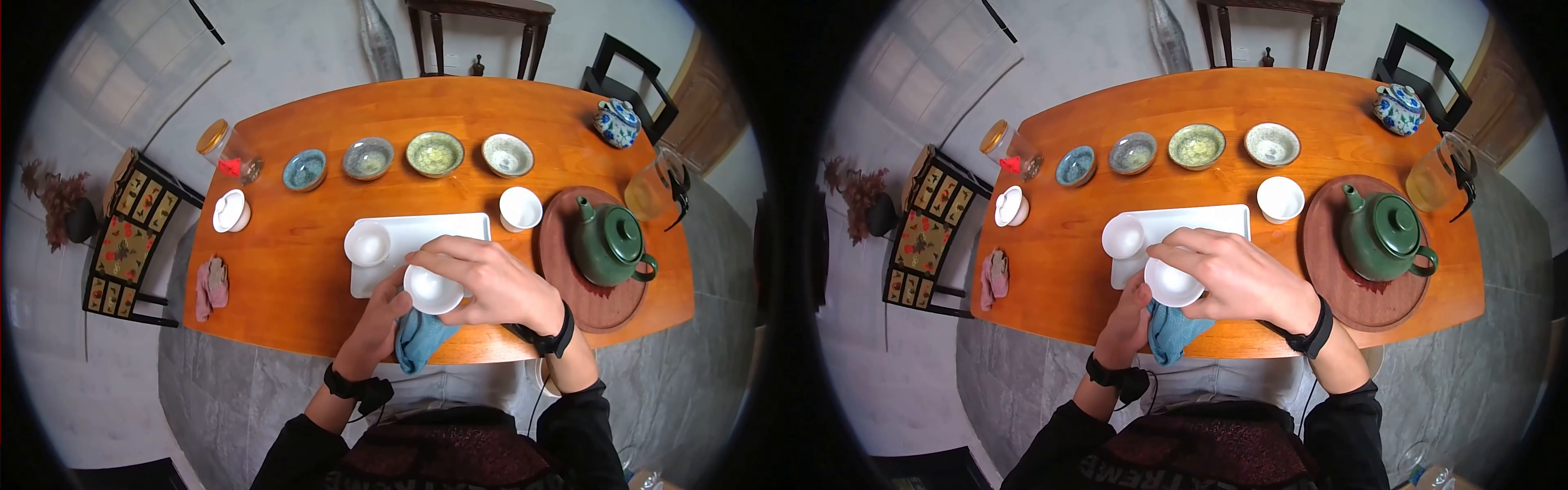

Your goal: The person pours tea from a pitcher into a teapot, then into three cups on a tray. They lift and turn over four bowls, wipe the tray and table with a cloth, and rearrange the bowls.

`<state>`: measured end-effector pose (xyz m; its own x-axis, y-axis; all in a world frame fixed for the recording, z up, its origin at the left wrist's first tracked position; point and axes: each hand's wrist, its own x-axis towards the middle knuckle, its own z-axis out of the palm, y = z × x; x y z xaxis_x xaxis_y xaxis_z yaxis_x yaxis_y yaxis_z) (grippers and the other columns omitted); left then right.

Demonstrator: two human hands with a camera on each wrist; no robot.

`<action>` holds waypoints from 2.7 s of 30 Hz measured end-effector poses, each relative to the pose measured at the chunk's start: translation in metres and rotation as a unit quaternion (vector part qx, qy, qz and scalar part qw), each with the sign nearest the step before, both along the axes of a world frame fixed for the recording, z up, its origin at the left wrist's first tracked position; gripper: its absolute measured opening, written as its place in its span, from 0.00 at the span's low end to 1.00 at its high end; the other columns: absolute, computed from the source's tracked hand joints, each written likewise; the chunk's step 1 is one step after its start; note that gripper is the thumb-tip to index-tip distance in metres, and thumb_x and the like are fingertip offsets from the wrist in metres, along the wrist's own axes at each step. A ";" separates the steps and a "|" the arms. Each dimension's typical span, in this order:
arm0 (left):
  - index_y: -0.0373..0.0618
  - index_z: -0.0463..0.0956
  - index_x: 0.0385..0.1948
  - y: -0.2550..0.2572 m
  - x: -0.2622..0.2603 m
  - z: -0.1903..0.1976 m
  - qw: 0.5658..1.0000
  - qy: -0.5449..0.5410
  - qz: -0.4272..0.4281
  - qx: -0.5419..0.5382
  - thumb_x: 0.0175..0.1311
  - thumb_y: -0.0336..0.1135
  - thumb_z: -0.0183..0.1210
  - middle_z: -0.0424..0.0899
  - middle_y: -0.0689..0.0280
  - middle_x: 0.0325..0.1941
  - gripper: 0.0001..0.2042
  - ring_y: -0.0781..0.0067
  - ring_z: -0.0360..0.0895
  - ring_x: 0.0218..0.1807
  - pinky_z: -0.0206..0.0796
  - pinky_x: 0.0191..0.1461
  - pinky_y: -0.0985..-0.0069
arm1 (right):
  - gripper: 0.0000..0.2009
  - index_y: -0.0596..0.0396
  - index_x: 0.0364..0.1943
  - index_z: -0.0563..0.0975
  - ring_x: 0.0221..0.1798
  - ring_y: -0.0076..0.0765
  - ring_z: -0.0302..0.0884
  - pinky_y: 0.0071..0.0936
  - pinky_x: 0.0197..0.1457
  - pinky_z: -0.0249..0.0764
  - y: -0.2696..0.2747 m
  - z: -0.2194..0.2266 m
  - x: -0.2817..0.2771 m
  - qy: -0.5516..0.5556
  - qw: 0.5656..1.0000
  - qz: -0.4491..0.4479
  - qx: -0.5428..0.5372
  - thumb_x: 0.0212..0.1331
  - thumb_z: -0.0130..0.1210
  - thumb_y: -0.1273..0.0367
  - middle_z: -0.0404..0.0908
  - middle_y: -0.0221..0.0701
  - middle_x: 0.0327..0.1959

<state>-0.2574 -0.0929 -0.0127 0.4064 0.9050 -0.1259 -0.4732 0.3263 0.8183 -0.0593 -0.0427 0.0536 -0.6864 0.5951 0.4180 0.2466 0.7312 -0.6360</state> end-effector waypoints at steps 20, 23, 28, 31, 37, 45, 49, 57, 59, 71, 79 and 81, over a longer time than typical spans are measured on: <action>0.38 0.66 0.57 0.004 0.000 -0.002 0.986 -0.067 0.032 -0.148 0.75 0.45 0.37 0.80 0.57 0.46 0.21 0.65 0.79 0.45 0.73 0.52 0.66 | 0.28 0.66 0.53 0.73 0.51 0.57 0.74 0.43 0.55 0.72 0.059 -0.001 0.019 -0.105 0.939 -0.324 0.046 0.41 0.62 0.72 0.77 0.48 0.46; 0.38 0.67 0.57 0.004 -0.005 -0.007 0.984 -0.113 -0.004 -0.136 0.75 0.42 0.41 0.77 0.61 0.54 0.19 0.70 0.75 0.56 0.66 0.62 0.69 | 0.29 0.66 0.54 0.73 0.50 0.57 0.75 0.44 0.54 0.73 0.065 -0.005 0.016 -0.137 0.935 -0.327 0.017 0.40 0.60 0.75 0.76 0.49 0.47; 0.39 0.68 0.56 0.004 -0.004 -0.005 0.985 -0.105 -0.001 -0.134 0.74 0.42 0.41 0.77 0.62 0.53 0.18 0.70 0.75 0.55 0.67 0.61 0.69 | 0.28 0.62 0.54 0.73 0.50 0.57 0.76 0.44 0.53 0.74 0.067 -0.014 0.016 -0.166 0.932 -0.321 0.008 0.41 0.58 0.76 0.77 0.47 0.48; 0.39 0.67 0.56 0.004 -0.004 -0.005 0.986 -0.100 -0.002 -0.136 0.73 0.42 0.42 0.77 0.62 0.53 0.18 0.71 0.75 0.55 0.67 0.61 0.69 | 0.27 0.60 0.54 0.73 0.50 0.57 0.76 0.45 0.53 0.74 0.068 -0.018 0.016 -0.173 0.930 -0.324 0.012 0.42 0.58 0.75 0.77 0.46 0.49; 0.39 0.67 0.56 0.003 -0.003 -0.003 0.987 -0.092 0.000 -0.132 0.72 0.43 0.45 0.76 0.62 0.52 0.19 0.71 0.75 0.55 0.67 0.61 0.69 | 0.27 0.58 0.55 0.73 0.49 0.57 0.77 0.46 0.52 0.75 0.068 -0.018 0.015 -0.175 0.926 -0.335 -0.002 0.44 0.58 0.74 0.78 0.45 0.49; 0.36 0.65 0.58 0.003 -0.005 -0.006 0.987 -0.104 -0.002 -0.123 0.70 0.42 0.48 0.76 0.61 0.53 0.21 0.70 0.74 0.55 0.67 0.61 0.69 | 0.28 0.55 0.57 0.72 0.50 0.56 0.77 0.45 0.54 0.75 0.056 -0.008 0.011 -0.196 0.917 -0.348 0.020 0.45 0.61 0.71 0.76 0.46 0.52; 0.35 0.64 0.58 0.003 -0.005 -0.007 0.989 -0.108 -0.003 -0.103 0.68 0.41 0.49 0.76 0.59 0.52 0.22 0.70 0.75 0.54 0.68 0.60 0.70 | 0.28 0.59 0.57 0.71 0.52 0.56 0.76 0.42 0.57 0.74 0.049 -0.001 0.004 -0.224 0.903 -0.349 0.111 0.46 0.62 0.69 0.75 0.48 0.53; 0.35 0.67 0.54 0.002 -0.011 -0.006 0.987 -0.117 -0.045 -0.101 0.62 0.37 0.51 0.78 0.58 0.45 0.21 0.68 0.80 0.44 0.77 0.47 0.67 | 0.38 0.68 0.61 0.65 0.61 0.57 0.70 0.39 0.64 0.68 0.052 0.000 -0.050 -0.104 0.992 0.013 -0.077 0.42 0.67 0.66 0.71 0.55 0.59; 0.34 0.67 0.54 0.000 -0.009 0.002 0.985 -0.118 -0.036 -0.120 0.59 0.36 0.52 0.78 0.59 0.43 0.22 0.68 0.80 0.42 0.78 0.45 0.67 | 0.39 0.67 0.61 0.65 0.60 0.58 0.71 0.40 0.63 0.68 0.056 -0.002 -0.059 -0.089 0.993 0.026 -0.067 0.41 0.67 0.67 0.72 0.54 0.58; 0.33 0.67 0.48 0.000 -0.005 0.009 0.991 -0.052 -0.011 -0.120 0.55 0.39 0.52 0.78 0.55 0.36 0.21 0.63 0.79 0.33 0.75 0.36 0.68 | 0.32 0.63 0.55 0.73 0.49 0.57 0.76 0.40 0.51 0.74 0.071 -0.007 -0.075 -0.133 0.987 0.034 -0.085 0.38 0.65 0.68 0.78 0.47 0.47; 0.34 0.65 0.53 0.002 -0.009 0.002 0.988 -0.095 0.016 -0.119 0.61 0.42 0.51 0.77 0.55 0.43 0.23 0.62 0.78 0.43 0.72 0.48 0.65 | 0.28 0.63 0.50 0.76 0.46 0.54 0.79 0.37 0.50 0.75 0.071 0.042 -0.038 -0.037 0.999 -0.022 0.005 0.39 0.64 0.67 0.81 0.47 0.42; 0.34 0.63 0.57 0.003 -0.008 0.001 0.986 -0.120 0.022 -0.110 0.64 0.42 0.50 0.76 0.55 0.48 0.25 0.63 0.78 0.49 0.71 0.56 0.64 | 0.27 0.62 0.50 0.76 0.46 0.53 0.79 0.36 0.51 0.75 0.064 0.056 -0.031 -0.034 0.999 -0.026 0.013 0.39 0.65 0.66 0.81 0.46 0.43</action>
